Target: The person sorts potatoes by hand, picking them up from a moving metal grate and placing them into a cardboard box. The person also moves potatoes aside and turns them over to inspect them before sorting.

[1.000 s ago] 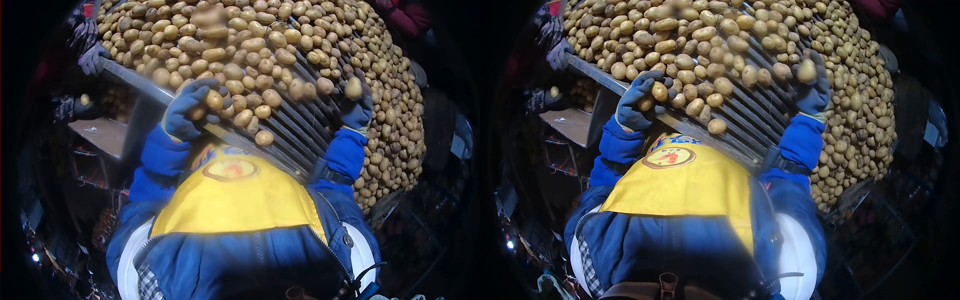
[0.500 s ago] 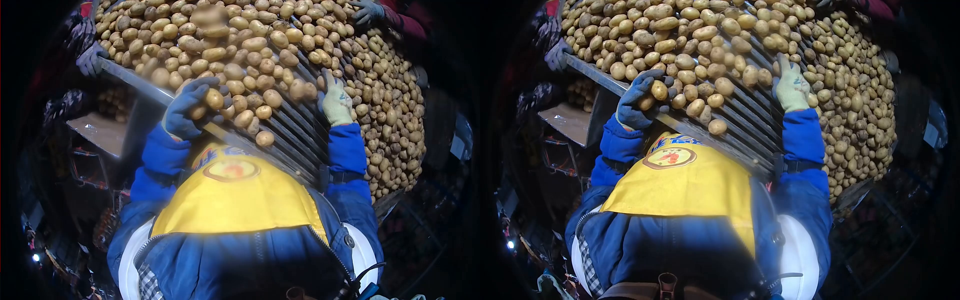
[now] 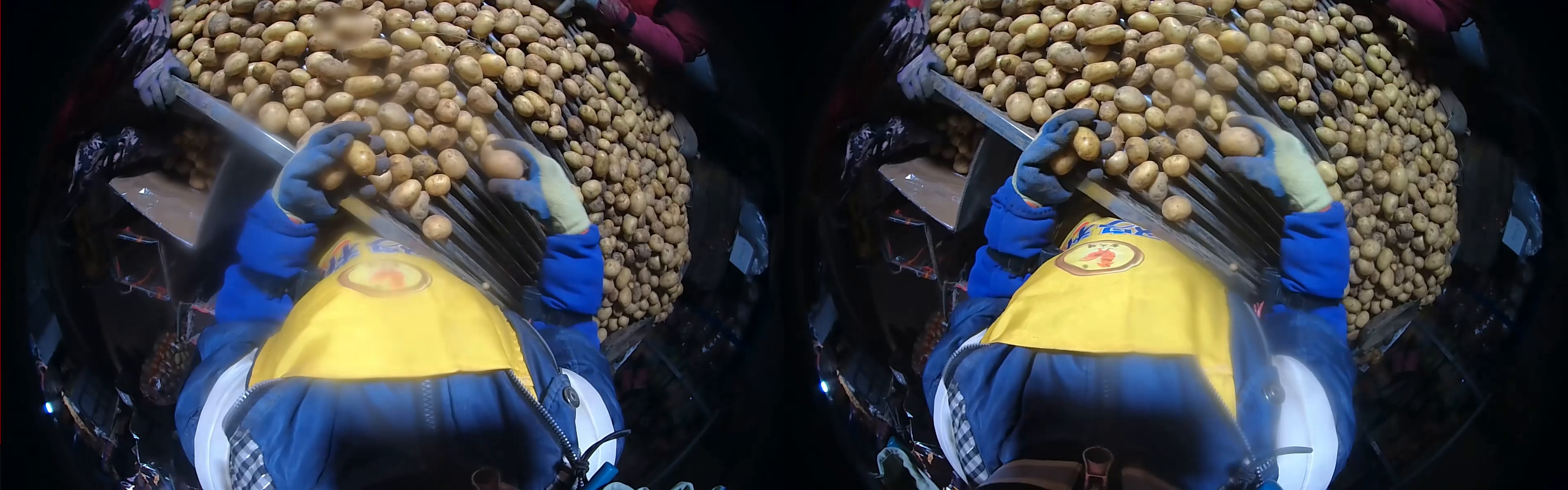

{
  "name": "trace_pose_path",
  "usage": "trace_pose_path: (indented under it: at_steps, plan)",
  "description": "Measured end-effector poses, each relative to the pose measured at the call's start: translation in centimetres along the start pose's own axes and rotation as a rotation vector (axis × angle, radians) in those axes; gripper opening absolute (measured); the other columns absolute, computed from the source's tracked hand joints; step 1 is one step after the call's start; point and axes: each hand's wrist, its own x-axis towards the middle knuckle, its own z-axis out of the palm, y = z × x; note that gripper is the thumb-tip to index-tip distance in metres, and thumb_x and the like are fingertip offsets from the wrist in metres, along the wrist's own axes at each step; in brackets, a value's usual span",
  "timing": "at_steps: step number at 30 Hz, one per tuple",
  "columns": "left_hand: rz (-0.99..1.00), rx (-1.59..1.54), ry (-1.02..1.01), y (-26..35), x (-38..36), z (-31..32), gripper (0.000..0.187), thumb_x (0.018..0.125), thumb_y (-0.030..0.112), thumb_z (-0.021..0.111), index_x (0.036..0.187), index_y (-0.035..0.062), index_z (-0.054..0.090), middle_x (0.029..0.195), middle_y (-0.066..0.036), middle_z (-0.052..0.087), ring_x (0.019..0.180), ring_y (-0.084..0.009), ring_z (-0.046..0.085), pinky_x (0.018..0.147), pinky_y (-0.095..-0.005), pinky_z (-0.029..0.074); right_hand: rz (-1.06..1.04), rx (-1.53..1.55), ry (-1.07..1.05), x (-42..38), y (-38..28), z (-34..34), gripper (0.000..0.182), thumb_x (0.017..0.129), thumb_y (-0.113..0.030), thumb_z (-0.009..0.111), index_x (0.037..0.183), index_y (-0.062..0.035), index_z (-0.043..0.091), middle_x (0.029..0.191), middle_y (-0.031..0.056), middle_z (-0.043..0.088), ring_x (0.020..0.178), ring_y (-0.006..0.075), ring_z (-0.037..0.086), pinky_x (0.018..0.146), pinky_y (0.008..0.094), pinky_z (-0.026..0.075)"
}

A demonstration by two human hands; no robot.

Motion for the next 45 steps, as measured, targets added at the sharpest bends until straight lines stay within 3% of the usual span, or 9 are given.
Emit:
trace_pose_path:
  at_steps: [8, 14, 23, 26, 29, 32, 34, 38, 45]
  plan:
    - [-0.029, 0.011, 0.061, 0.3, -1.0, 1.6, 0.035, 0.105, 0.021, 0.052, 0.136, 0.0042, 0.055, 0.129, -0.017, 0.065, 0.112, -0.0295, 0.069, 0.089, -0.0416, 0.062, -0.081, -0.547, 0.161, 1.3, 2.2, 2.7, 0.064, 0.075, -0.029, 0.087, 0.134, -0.0201, 0.063, 0.138, 0.0248, 0.051, 0.12, 0.0447, 0.058, 0.102, 0.0477, 0.05]
    - [-0.054, 0.057, 0.005, 1.2, -3.1, 0.9, 0.039, 0.103, 0.024, 0.06, 0.137, 0.0042, 0.055, 0.123, -0.013, 0.067, 0.11, -0.0283, 0.071, 0.076, -0.0346, 0.063, -0.048, 0.563, 0.051, 0.6, -0.2, 3.0, 0.068, 0.078, -0.011, 0.079, 0.141, -0.0024, 0.056, 0.13, 0.0086, 0.062, 0.112, 0.0155, 0.063, 0.094, 0.028, 0.053]
    - [0.122, 0.284, 0.178, 0.5, -7.5, 0.4, 0.025, 0.087, 0.001, 0.073, 0.111, -0.0014, 0.069, 0.106, -0.014, 0.066, 0.098, -0.0274, 0.065, 0.09, -0.0409, 0.055, -0.356, 0.253, -0.509, 8.3, -19.4, 12.2, 0.07, 0.083, -0.027, 0.081, 0.144, -0.0058, 0.053, 0.114, 0.0082, 0.07, 0.097, 0.0127, 0.067, 0.082, 0.0282, 0.055]
    - [0.517, 0.465, -0.115, -0.9, -7.1, -3.7, 0.049, 0.087, -0.011, 0.07, 0.133, -0.0023, 0.057, 0.116, -0.011, 0.065, 0.105, -0.025, 0.066, 0.1, -0.0395, 0.055, -1.04, -0.031, -0.431, 12.9, -23.2, 15.5, 0.067, 0.094, -0.025, 0.071, 0.151, -0.0013, 0.044, 0.142, 0.017, 0.057, 0.117, 0.021, 0.064, 0.091, 0.0299, 0.055]
    - [0.449, 0.569, -0.018, 1.5, -8.5, -2.2, 0.065, 0.084, -0.016, 0.072, 0.143, -0.0031, 0.046, 0.129, -0.012, 0.063, 0.116, -0.0258, 0.065, 0.104, -0.0397, 0.054, -0.316, 0.371, -0.675, 10.4, -26.6, 13.8, 0.092, 0.091, -0.033, 0.079, 0.16, -0.0018, 0.026, 0.149, 0.0252, 0.049, 0.126, 0.0264, 0.056, 0.1, 0.0333, 0.049]
    - [0.138, -0.367, -0.053, 3.2, -8.5, -2.5, 0.061, 0.09, -0.005, 0.072, 0.145, -0.0007, 0.045, 0.138, -0.014, 0.059, 0.126, -0.0272, 0.062, 0.103, -0.0411, 0.055, -0.645, 0.272, -0.181, 11.4, -20.2, 12.7, 0.06, 0.099, -0.025, 0.068, 0.149, -0.0009, 0.047, 0.144, 0.0191, 0.056, 0.119, 0.0234, 0.064, 0.093, 0.034, 0.055]
    - [0.241, -0.029, 0.032, 3.1, -8.4, -2.2, 0.044, 0.108, 0.03, 0.051, 0.146, 0.0081, 0.047, 0.138, -0.009, 0.061, 0.123, -0.0265, 0.064, 0.092, -0.0398, 0.061, -0.541, 0.407, 0.078, 10.1, -16.8, 11.7, 0.053, 0.091, -0.02, 0.077, 0.136, 0.0015, 0.059, 0.133, 0.018, 0.064, 0.115, 0.0247, 0.066, 0.096, 0.0342, 0.054]
    - [0.206, 0.056, 0.239, 3.8, -5.8, -0.9, 0.041, 0.104, 0.023, 0.06, 0.141, 0.0068, 0.052, 0.134, -0.009, 0.063, 0.119, -0.0254, 0.066, 0.085, -0.0375, 0.063, -0.485, -0.218, 0.641, 9.9, -6.5, 6.5, 0.053, 0.092, -0.022, 0.077, 0.138, -0.002, 0.059, 0.139, 0.021, 0.06, 0.125, 0.031, 0.061, 0.099, 0.038, 0.053]
    - [0.348, 0.618, 0.448, 4.4, -0.9, 2.3, 0.032, 0.099, 0.017, 0.069, 0.126, 0.0005, 0.066, 0.114, -0.007, 0.072, 0.101, -0.014, 0.068, 0.084, -0.0299, 0.059, -0.41, -0.416, 0.577, 7.2, 0.6, 10.2, 0.051, 0.092, -0.035, 0.073, 0.138, -0.0162, 0.063, 0.15, 0.0295, 0.046, 0.135, 0.045, 0.051, 0.109, 0.0488, 0.045]
